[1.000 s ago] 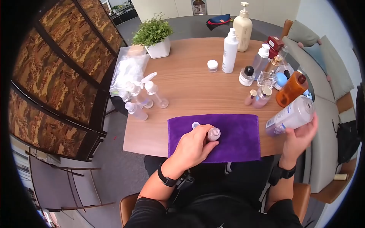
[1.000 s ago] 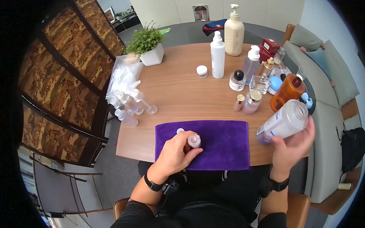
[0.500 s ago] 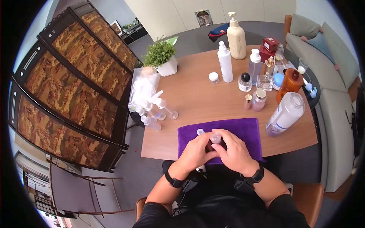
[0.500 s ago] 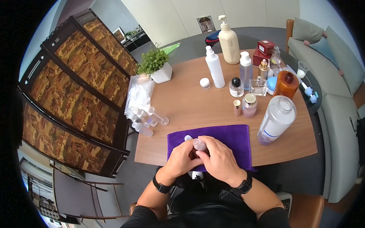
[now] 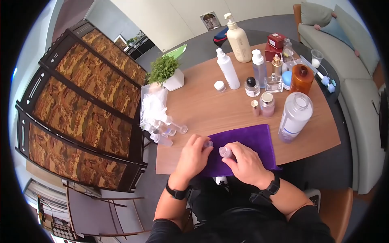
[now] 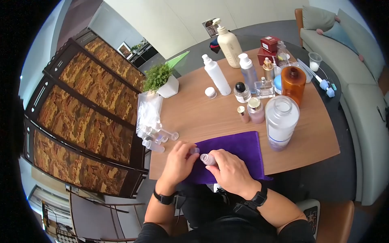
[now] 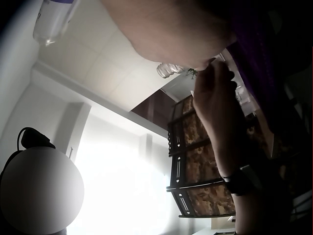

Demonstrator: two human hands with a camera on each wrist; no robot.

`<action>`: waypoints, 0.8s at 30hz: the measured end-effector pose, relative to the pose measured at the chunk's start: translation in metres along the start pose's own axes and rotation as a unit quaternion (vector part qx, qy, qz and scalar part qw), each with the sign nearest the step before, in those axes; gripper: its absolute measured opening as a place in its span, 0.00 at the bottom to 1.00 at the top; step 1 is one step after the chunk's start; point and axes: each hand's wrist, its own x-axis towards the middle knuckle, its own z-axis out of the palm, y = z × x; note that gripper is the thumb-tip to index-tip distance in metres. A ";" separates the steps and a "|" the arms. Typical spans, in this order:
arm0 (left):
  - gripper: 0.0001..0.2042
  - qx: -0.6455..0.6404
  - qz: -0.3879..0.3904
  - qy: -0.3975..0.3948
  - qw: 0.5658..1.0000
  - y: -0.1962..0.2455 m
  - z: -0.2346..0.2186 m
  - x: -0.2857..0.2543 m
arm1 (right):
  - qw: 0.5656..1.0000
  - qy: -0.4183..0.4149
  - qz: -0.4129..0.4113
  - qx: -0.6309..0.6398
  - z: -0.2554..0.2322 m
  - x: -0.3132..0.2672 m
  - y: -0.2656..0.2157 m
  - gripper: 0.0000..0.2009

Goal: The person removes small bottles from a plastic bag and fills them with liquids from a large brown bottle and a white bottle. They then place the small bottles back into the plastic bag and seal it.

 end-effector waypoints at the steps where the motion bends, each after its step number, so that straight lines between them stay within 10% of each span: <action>1: 0.18 -0.057 -0.030 -0.008 0.998 0.015 -0.020 0.004 | 1.000 0.006 0.004 0.002 -0.001 0.000 0.000 0.20; 16: 0.17 0.178 0.106 -0.184 0.961 0.066 -0.071 0.031 | 1.000 0.012 -0.021 0.002 0.001 -0.001 0.001 0.21; 18: 0.23 0.092 0.216 -0.185 0.954 0.061 -0.073 0.038 | 0.999 0.026 -0.024 0.006 0.002 -0.001 0.001 0.21; 24: 0.22 0.117 0.125 -0.154 0.973 0.086 -0.071 0.039 | 1.000 0.019 -0.014 0.012 0.001 -0.001 0.002 0.17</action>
